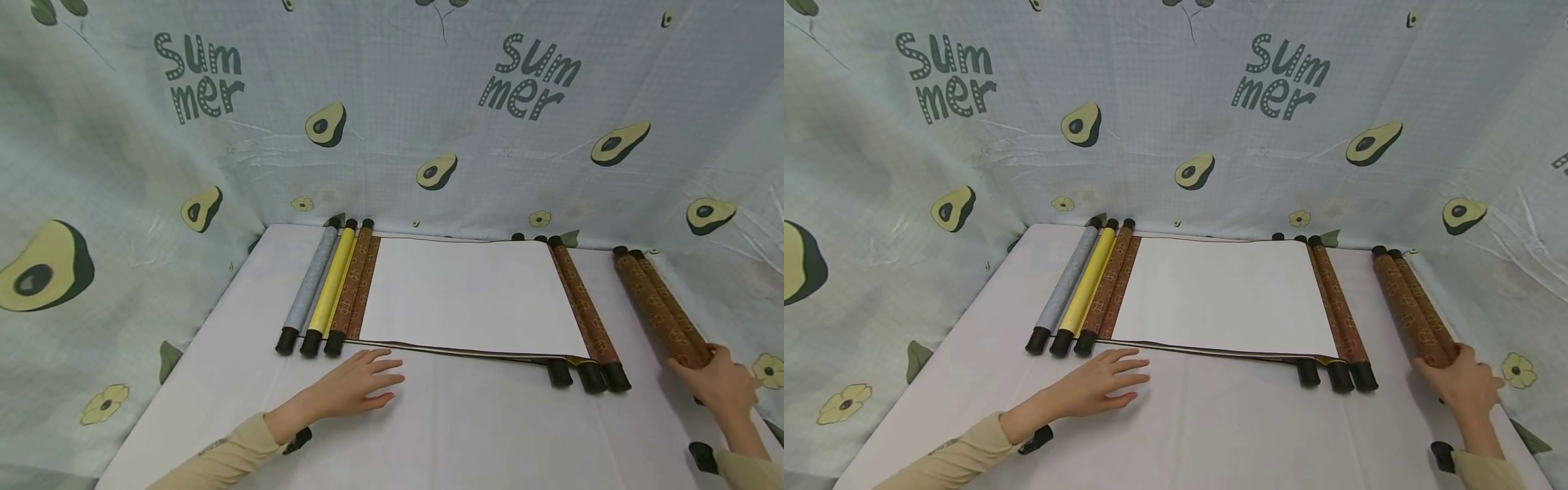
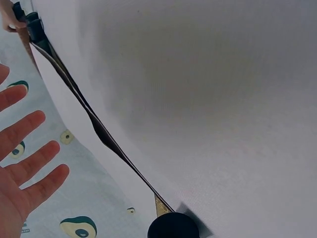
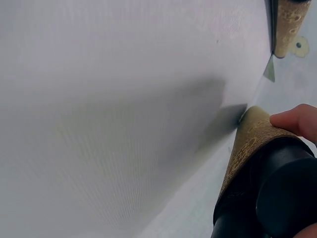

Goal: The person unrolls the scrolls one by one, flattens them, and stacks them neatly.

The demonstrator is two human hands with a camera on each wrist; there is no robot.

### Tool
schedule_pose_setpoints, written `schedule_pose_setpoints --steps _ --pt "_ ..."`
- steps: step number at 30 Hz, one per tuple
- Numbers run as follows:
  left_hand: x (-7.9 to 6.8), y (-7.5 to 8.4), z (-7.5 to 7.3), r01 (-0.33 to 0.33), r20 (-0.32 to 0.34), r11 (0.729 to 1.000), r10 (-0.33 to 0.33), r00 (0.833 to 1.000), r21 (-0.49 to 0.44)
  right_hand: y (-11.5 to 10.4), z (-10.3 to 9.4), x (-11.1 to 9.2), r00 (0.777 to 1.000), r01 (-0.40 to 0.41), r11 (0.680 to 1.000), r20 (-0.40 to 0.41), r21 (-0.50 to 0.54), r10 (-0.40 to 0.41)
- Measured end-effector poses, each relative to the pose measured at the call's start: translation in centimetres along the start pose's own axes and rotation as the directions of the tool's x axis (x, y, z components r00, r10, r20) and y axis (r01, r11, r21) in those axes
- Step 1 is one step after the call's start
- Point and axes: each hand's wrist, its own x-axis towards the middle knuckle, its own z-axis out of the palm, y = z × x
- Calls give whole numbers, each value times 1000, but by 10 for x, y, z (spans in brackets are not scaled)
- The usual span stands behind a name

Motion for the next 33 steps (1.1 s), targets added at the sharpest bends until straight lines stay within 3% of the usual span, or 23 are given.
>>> schedule_pose_setpoints --steps 10,16,23,27,33 --pt "1 -3 1 -9 -32 1000 9 999 5 -14 -4 -22 981 130 991 -148 38 -123" --pt "2 -3 0 -8 -32 1000 8 999 2 -24 -11 -38 934 269 960 -263 73 -242" --pt "2 -2 1 6 -10 1000 -6 1000 8 -42 -13 -56 897 356 925 -327 134 -297" --pt "3 -1 0 14 2 1000 -14 1000 0 -54 -12 -65 860 430 889 -371 157 -351" --pt "2 0 -1 15 9 1000 -15 1000 -8 -72 -8 -81 847 477 860 -356 180 -395"
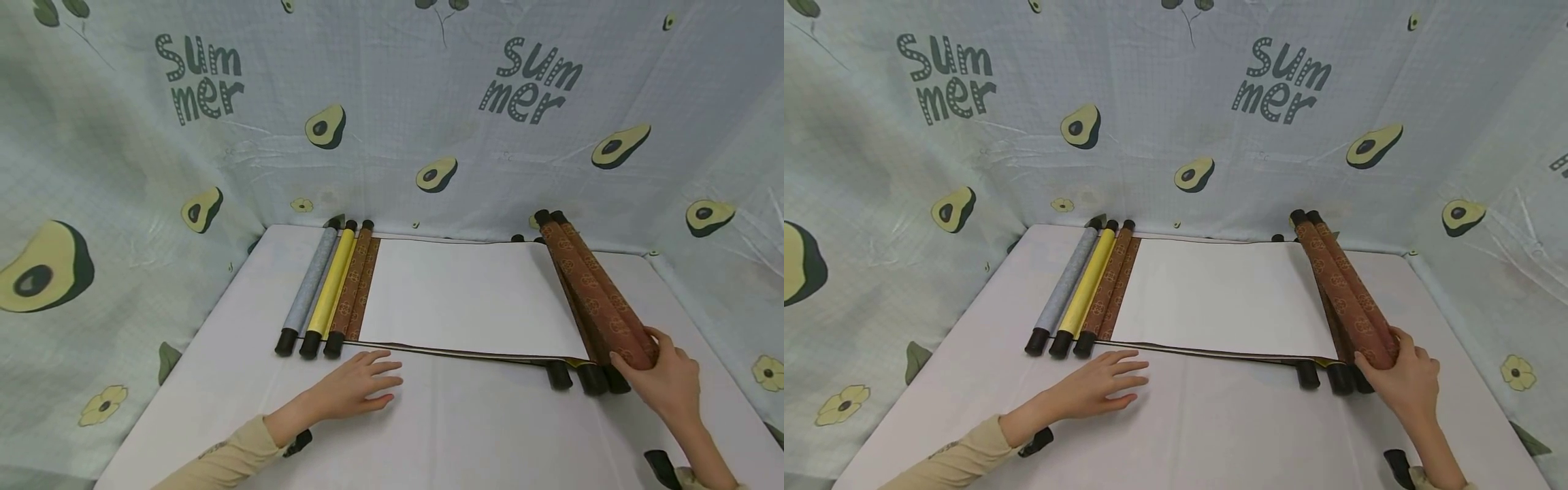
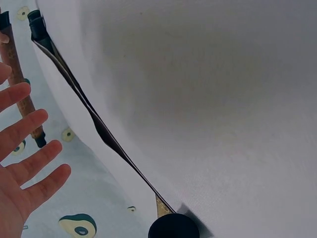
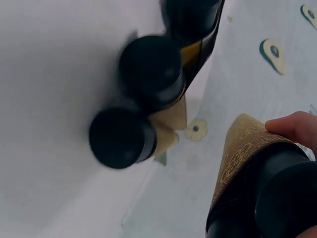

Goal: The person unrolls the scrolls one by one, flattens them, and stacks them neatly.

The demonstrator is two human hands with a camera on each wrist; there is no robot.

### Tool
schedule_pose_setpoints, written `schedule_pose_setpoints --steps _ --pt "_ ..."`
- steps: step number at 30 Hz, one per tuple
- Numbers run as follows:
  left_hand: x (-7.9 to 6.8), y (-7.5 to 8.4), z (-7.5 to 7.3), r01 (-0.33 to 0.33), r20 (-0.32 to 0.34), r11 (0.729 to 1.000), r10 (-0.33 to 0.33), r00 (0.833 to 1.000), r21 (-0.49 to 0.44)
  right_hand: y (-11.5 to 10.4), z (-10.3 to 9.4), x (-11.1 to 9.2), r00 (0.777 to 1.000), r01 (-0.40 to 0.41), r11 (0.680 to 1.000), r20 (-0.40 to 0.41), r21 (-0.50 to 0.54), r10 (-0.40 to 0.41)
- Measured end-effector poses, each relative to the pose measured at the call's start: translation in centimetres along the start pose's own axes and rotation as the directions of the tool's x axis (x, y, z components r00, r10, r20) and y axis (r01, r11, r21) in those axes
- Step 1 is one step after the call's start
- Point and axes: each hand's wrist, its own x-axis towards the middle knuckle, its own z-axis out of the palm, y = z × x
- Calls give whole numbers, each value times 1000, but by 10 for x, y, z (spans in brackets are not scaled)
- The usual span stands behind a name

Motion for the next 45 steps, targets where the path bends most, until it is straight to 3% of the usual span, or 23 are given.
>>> schedule_pose_setpoints --steps 10,19,24,32,45 --pt "-1 1 1 -8 -19 1000 8 1000 -1 -31 14 -11 990 142 989 1 53 -142" --pt "-2 1 1 -21 -17 1000 21 1000 15 -61 26 -20 979 197 978 40 65 -200" --pt "-2 1 2 -8 -10 1000 8 1000 1 -74 37 -22 957 289 952 5 99 -291" --pt "-1 0 3 -25 -13 1000 26 1000 14 -92 52 -31 922 383 921 24 75 -385" --pt "1 2 4 -28 -4 1000 28 1000 12 -107 69 -47 904 408 913 122 34 -409"
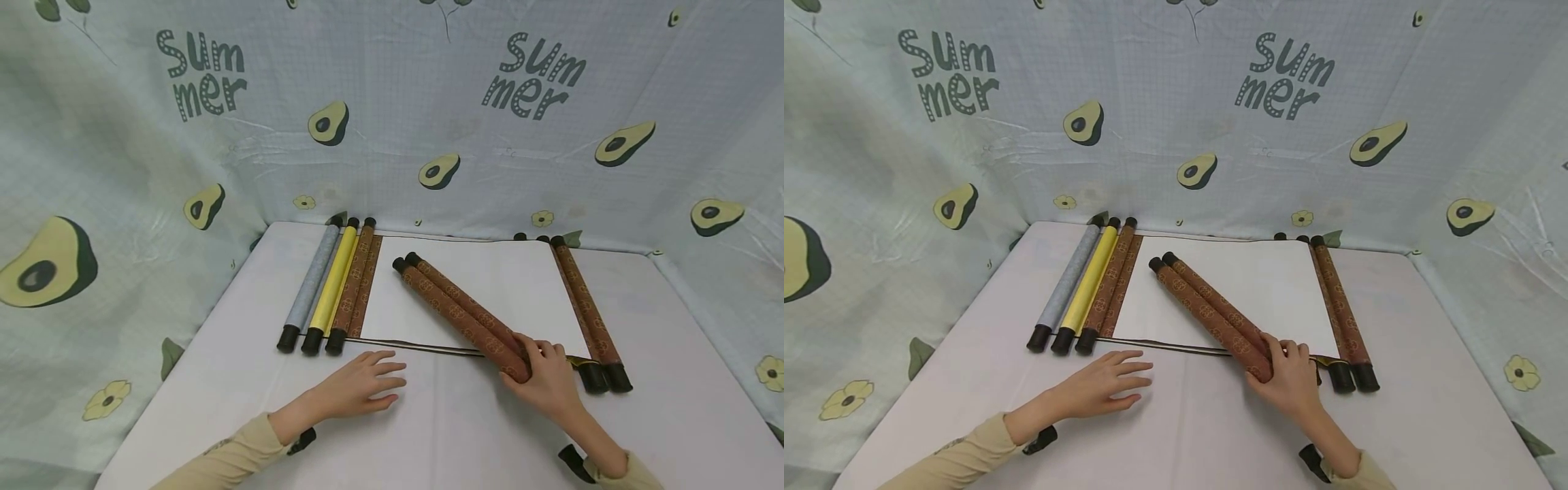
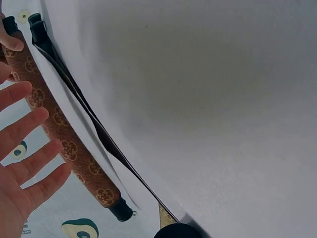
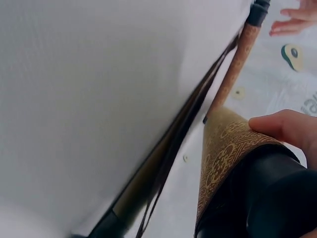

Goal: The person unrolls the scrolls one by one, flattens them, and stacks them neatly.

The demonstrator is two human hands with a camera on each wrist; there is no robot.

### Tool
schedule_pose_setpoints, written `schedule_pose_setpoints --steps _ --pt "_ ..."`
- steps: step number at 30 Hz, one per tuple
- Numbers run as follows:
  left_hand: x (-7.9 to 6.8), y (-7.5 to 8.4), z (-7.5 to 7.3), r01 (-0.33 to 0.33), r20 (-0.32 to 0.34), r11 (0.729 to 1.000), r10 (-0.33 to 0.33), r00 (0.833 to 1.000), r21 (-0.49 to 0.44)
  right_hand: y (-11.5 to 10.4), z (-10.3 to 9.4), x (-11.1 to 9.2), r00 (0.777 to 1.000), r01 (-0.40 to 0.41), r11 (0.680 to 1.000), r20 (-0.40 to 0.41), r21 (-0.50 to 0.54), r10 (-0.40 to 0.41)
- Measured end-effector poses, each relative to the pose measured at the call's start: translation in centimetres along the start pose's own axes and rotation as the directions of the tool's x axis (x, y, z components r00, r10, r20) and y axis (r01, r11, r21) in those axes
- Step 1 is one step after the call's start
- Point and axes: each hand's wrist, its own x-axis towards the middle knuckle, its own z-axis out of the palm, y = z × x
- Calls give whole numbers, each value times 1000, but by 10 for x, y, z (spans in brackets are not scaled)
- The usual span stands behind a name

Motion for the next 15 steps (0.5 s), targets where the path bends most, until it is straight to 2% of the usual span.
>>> schedule_pose_setpoints --steps 9,15 --pt "2 1 -1 -6 -1 1000 6 1000 -7 -8 8 -5 997 -40 999 63 -1 40" --pt "4 0 1 -7 9 1000 8 1000 -8 -13 9 -7 987 -61 998 146 -26 64"
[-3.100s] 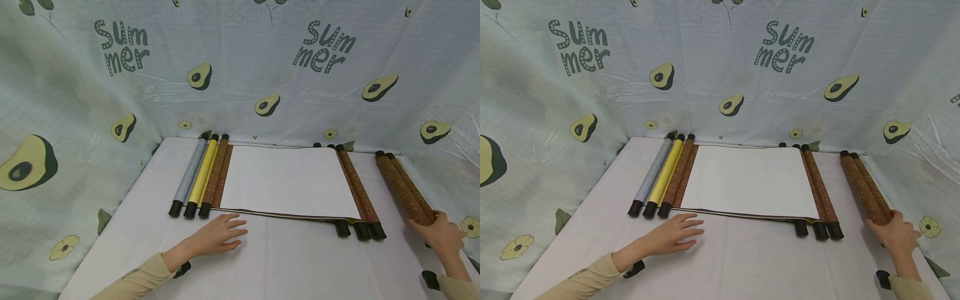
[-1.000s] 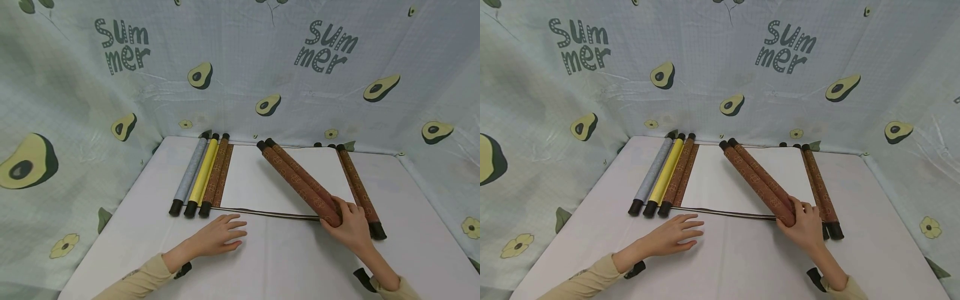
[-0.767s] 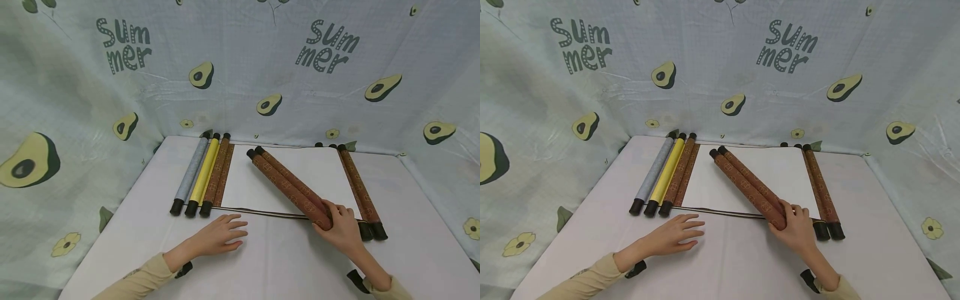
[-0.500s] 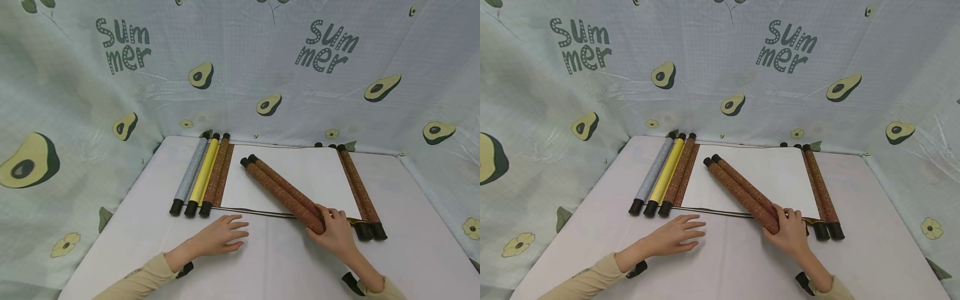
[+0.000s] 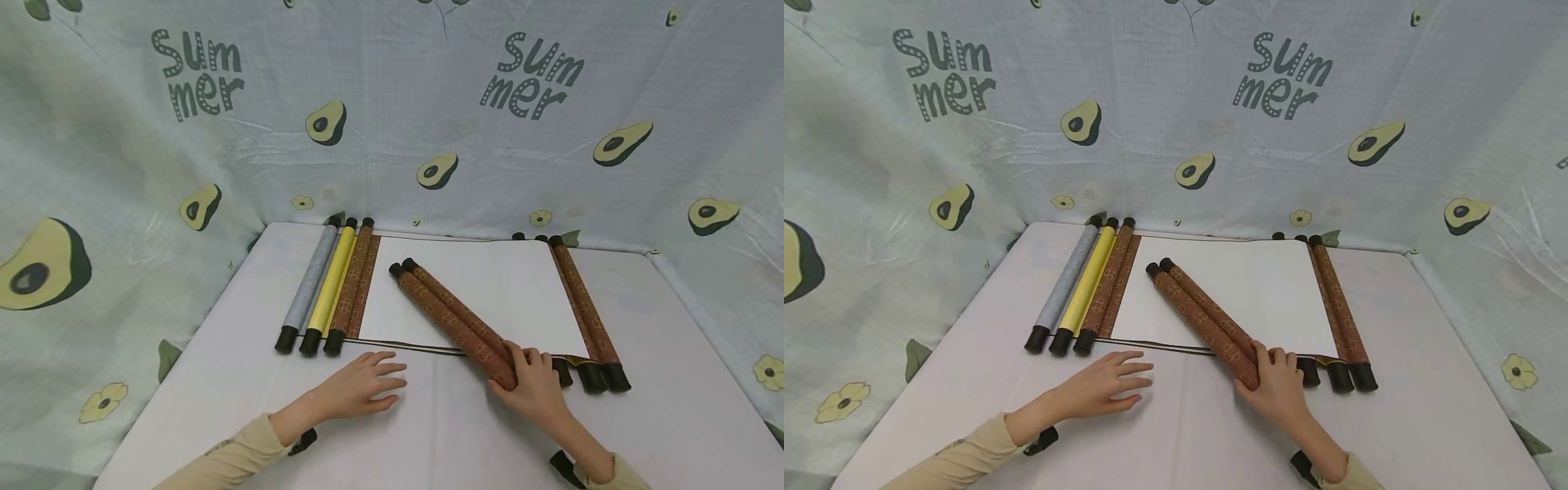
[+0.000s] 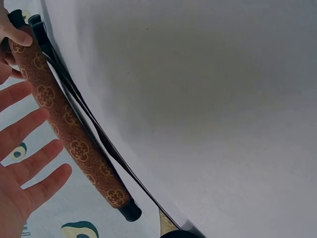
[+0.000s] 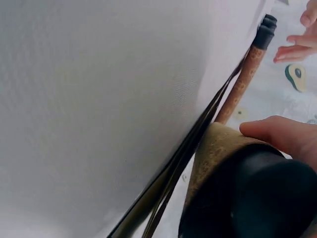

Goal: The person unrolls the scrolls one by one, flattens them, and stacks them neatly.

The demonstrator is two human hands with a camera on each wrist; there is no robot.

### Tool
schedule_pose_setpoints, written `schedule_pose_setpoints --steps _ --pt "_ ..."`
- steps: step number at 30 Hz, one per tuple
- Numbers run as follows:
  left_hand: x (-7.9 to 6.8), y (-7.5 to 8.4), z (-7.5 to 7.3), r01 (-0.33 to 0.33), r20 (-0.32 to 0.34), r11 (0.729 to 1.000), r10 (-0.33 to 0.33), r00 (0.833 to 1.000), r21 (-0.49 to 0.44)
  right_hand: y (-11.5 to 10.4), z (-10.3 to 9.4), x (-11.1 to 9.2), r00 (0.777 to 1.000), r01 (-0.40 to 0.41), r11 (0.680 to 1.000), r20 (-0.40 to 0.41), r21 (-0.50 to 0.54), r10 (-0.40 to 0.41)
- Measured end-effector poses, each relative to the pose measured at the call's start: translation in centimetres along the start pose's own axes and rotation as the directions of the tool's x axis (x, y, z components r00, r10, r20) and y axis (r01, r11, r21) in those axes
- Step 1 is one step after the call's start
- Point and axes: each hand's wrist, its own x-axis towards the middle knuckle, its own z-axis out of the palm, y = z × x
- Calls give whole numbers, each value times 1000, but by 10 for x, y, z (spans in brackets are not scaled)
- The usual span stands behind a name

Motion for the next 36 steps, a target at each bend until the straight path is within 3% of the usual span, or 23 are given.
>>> schedule_pose_setpoints --steps 8,17,21,24,26,27,29,32,34,36 --pt "2 0 0 8 7 1000 -8 1000 1 -3 2 1 996 8 999 93 -53 -3" --pt "5 1 1 16 -6 1000 -15 1000 21 -2 4 4 980 83 988 191 -132 -57" --pt "10 2 3 50 -37 998 -49 998 26 -1 -6 10 945 89 992 322 -93 -54" --pt "16 3 4 121 -45 990 -124 991 -74 0 -16 17 907 77 996 417 -41 -53" --pt "21 4 4 193 -21 962 -201 979 -194 3 -22 24 885 72 997 459 16 -71" --pt "24 5 4 229 -4 936 -239 971 -266 4 -26 28 875 68 997 477 48 -83" --pt "29 6 5 300 41 858 -312 949 -418 7 -31 36 856 60 991 504 118 -112" --pt "37 7 8 369 95 683 -404 910 -630 11 -40 48 827 51 974 538 221 -165" --pt "42 6 10 386 136 518 -455 880 -763 13 -45 55 809 48 959 552 278 -201" --pt "48 4 11 387 203 293 -503 840 -874 14 -48 61 791 54 944 562 327 -240"
